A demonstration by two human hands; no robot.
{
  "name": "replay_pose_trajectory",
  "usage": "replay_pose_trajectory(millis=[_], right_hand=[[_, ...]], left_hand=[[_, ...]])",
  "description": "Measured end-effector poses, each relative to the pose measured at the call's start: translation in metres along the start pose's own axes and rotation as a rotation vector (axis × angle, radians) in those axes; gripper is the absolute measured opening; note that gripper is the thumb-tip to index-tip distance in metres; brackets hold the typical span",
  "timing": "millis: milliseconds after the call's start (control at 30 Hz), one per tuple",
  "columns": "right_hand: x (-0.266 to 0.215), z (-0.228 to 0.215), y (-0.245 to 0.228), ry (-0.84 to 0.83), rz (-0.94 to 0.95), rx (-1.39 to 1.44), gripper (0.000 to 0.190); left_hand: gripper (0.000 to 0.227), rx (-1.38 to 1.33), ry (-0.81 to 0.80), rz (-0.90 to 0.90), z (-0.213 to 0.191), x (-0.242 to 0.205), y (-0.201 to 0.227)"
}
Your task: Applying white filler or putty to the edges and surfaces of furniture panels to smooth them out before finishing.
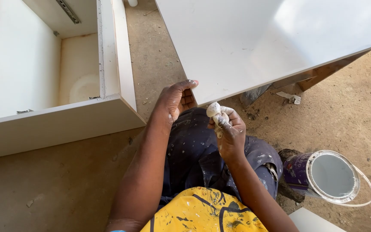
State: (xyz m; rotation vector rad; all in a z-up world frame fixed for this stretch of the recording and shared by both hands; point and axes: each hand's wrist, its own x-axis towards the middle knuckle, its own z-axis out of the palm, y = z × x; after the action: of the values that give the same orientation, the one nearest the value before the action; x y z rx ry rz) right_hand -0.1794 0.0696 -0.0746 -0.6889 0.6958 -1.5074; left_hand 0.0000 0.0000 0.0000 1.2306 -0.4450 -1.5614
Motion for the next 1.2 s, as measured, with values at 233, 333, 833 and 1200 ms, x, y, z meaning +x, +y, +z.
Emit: replay_pose_trajectory(millis=[233, 333, 833, 1200], right_hand=[[-0.014, 0.039, -0.002, 0.155, -0.418, -0.624, 0.020], [-0.007, 0.041, 0.004, 0.180, -0.686, -0.887, 0.020], [-0.020, 0.065, -0.001, -0.066, -0.826, -0.948, 0.014], [0.057, -0.008, -0.080, 0.384, -0.831, -0.910, 0.020]], left_hand=[[0.036, 0.050, -0.039, -0.035, -0.007, 0.004, 0.002], [0.034, 0.076, -0.062, -0.034, -0.009, 0.008, -0.001], [0.032, 0.162, -0.195, -0.045, -0.020, 0.022, 0.003], [0.035, 0.189, -0.192, -0.011, -0.020, 0.021, 0.002]])
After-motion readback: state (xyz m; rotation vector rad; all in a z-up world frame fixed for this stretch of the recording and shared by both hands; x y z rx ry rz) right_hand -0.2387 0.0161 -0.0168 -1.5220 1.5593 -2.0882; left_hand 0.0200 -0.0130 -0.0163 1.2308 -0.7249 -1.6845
